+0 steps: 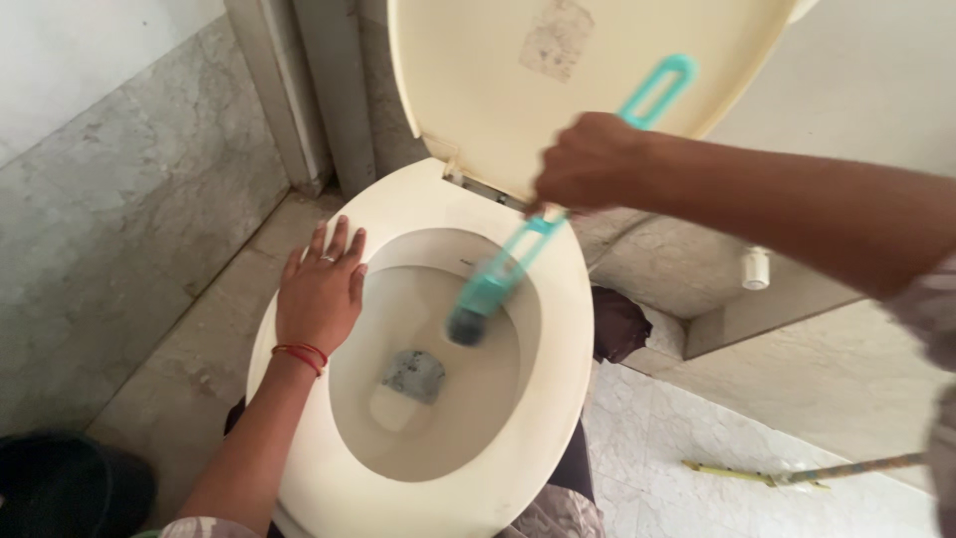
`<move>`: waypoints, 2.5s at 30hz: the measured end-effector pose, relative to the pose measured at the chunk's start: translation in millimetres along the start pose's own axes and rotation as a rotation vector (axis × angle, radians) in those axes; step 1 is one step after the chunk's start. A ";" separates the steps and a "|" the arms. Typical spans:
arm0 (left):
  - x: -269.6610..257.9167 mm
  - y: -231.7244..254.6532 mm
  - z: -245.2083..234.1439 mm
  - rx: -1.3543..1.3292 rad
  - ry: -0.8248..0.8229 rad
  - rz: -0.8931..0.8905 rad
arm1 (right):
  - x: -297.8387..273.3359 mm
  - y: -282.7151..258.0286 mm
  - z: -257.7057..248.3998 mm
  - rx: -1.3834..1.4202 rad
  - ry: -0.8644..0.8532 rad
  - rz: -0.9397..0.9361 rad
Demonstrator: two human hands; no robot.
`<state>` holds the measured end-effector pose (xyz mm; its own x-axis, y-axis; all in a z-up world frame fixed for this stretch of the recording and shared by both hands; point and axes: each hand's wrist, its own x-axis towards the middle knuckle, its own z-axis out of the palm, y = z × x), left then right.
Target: The person uses a teal toilet brush to scrub the inside of a white toilet bowl. They repeatedly scrub the bowl's interior surfaces, including the rim and water line, while holding the toilet seat with their left hand for stability.
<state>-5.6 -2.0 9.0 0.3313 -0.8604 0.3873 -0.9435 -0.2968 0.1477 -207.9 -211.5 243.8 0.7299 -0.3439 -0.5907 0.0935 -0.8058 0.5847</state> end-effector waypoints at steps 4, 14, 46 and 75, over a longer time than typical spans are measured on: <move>-2.4 0.0 2.2 -0.026 -0.003 -0.008 | -4.7 2.0 5.0 0.114 -0.054 -0.008; -2.5 1.3 2.2 -0.012 0.001 -0.015 | 18.4 -28.7 -22.1 -0.117 0.306 -0.052; -3.6 -8.6 8.1 -0.145 0.084 -0.154 | -19.8 -14.3 -19.1 0.644 -0.598 0.154; -2.9 -9.1 9.0 -0.157 0.101 -0.143 | -21.2 -59.7 -17.6 0.443 -0.100 -0.315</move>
<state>2.0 -0.5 -1.7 0.4687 -0.7657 0.4405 -0.8759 -0.3382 0.3442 -217.1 -147.6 231.1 0.6426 -0.0799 -0.7620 -0.0122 -0.9955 0.0941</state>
